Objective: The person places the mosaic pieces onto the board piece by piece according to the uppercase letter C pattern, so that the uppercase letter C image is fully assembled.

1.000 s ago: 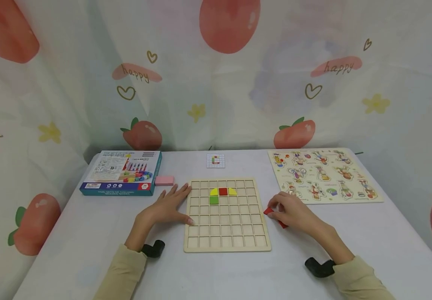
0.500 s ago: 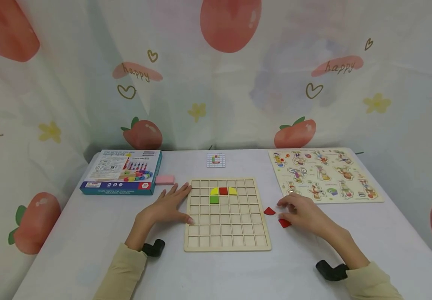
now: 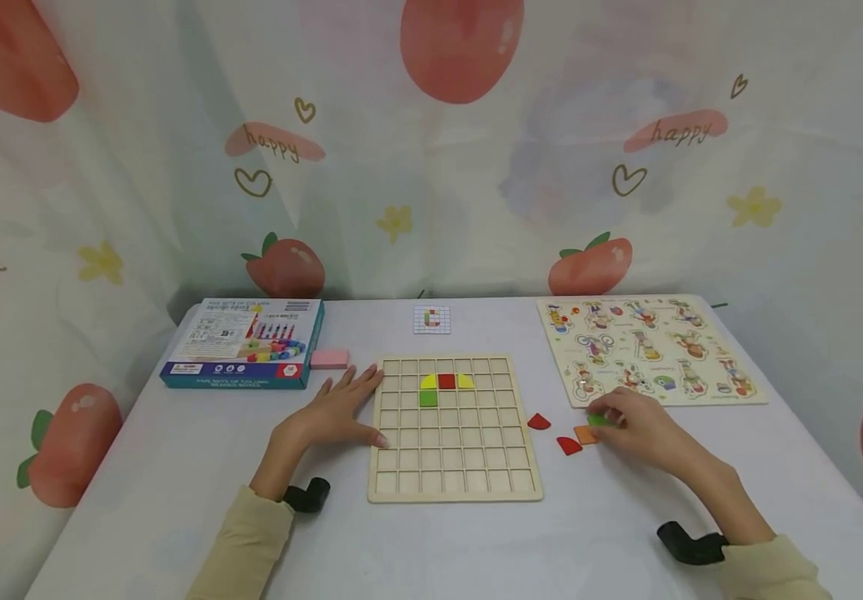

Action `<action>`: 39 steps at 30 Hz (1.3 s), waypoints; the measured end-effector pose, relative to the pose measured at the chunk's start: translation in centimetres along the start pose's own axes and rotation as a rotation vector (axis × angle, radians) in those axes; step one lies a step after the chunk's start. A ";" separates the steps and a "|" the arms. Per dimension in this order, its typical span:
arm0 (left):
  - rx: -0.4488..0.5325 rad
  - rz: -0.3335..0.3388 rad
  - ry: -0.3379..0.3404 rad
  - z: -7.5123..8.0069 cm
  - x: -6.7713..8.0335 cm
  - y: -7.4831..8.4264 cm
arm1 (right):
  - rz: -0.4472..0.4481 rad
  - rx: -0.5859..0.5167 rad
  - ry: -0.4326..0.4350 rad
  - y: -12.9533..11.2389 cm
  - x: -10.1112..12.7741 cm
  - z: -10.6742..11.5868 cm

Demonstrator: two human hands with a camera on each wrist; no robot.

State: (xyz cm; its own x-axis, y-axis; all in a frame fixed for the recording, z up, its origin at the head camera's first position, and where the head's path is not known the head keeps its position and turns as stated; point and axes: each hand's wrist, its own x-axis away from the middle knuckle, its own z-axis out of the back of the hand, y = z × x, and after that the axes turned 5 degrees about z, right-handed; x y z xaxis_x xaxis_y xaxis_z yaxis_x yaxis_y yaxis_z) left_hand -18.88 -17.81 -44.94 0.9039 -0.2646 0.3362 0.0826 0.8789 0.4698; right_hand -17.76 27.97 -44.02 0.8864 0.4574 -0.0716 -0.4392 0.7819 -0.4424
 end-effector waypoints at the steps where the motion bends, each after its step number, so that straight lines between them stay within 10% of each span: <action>1: -0.001 0.000 0.000 0.0 0.0 0.0 | -0.003 0.002 -0.004 0.1 0.0 0.1; 21: 0.004 0.004 -0.002 -0.2 -0.1 -0.3 | -0.064 -0.078 -0.083 0.3 0.0 0.0; 39: -0.006 -0.010 0.015 -0.3 -0.1 -0.3 | 0.025 -0.039 0.063 -0.4 -0.7 -1.4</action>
State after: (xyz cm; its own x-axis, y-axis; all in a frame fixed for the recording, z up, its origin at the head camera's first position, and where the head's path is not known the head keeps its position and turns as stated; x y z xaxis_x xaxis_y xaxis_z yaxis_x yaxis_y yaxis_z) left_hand -18.83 -17.93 -45.37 0.9091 -0.2672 0.3195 0.0938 0.8788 0.4679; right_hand -18.05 26.76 -45.06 0.8834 0.4476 -0.1387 -0.4560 0.7531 -0.4742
